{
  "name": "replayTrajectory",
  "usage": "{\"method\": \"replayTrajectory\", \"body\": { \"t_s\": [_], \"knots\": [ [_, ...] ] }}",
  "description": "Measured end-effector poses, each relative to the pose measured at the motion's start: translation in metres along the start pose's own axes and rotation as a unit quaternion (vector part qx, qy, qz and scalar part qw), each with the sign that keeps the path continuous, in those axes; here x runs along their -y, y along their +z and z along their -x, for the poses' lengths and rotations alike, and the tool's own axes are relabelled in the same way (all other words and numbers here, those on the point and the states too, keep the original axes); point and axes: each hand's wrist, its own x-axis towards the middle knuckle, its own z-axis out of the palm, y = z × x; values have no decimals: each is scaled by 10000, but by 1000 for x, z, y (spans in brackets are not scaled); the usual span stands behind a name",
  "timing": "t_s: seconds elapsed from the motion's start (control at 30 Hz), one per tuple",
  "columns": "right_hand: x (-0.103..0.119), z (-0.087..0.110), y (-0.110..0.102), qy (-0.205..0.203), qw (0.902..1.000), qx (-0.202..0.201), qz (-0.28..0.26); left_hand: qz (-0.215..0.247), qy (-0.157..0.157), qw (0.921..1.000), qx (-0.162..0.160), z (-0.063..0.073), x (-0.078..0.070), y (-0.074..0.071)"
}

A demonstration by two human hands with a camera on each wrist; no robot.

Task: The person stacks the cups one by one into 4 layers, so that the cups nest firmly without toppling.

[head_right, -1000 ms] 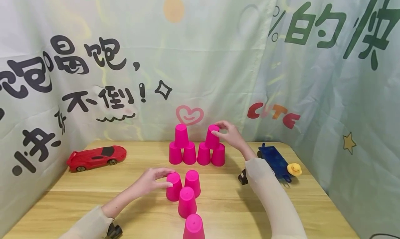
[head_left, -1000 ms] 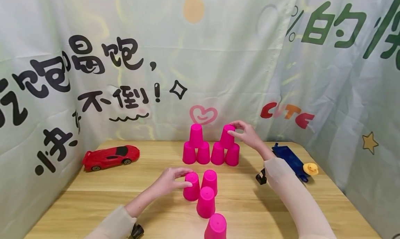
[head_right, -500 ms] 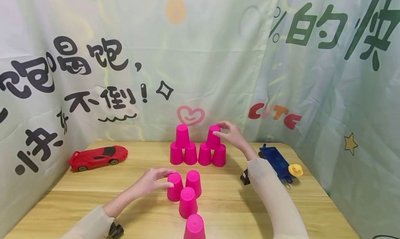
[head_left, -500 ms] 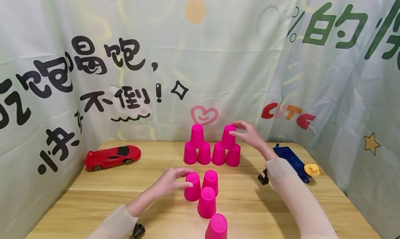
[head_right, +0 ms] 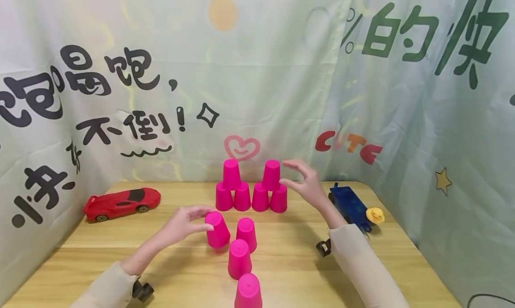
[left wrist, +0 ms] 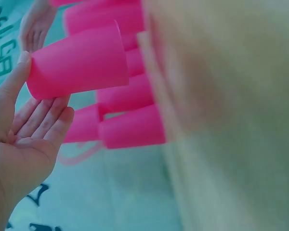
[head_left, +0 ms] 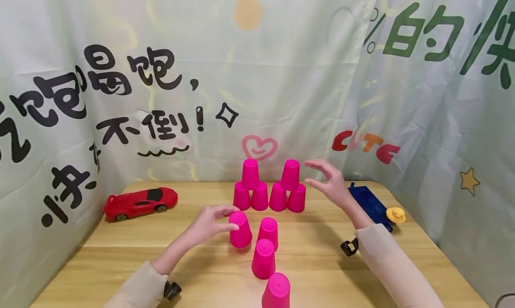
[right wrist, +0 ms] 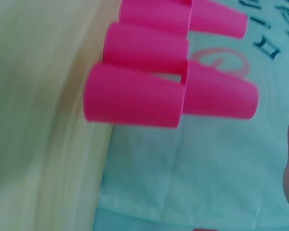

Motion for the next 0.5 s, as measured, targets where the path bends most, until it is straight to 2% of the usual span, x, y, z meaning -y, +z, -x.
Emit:
{"method": "replayTrajectory", "body": {
  "t_s": [0.2, 0.37, 0.5],
  "knots": [
    [24, 26, 9, -453, 9975, 521, -139, 103, -125, 9988, -469, -8, -21, -28],
    [43, 50, 18, -834, 9900, 1130, -103, 151, 161, 9966, -796, -17, -37, -43],
    [56, 66, 28, -1227, 9779, 1685, -170, 182, 299, 9948, -958, -29, -53, -51]
  ]
}}
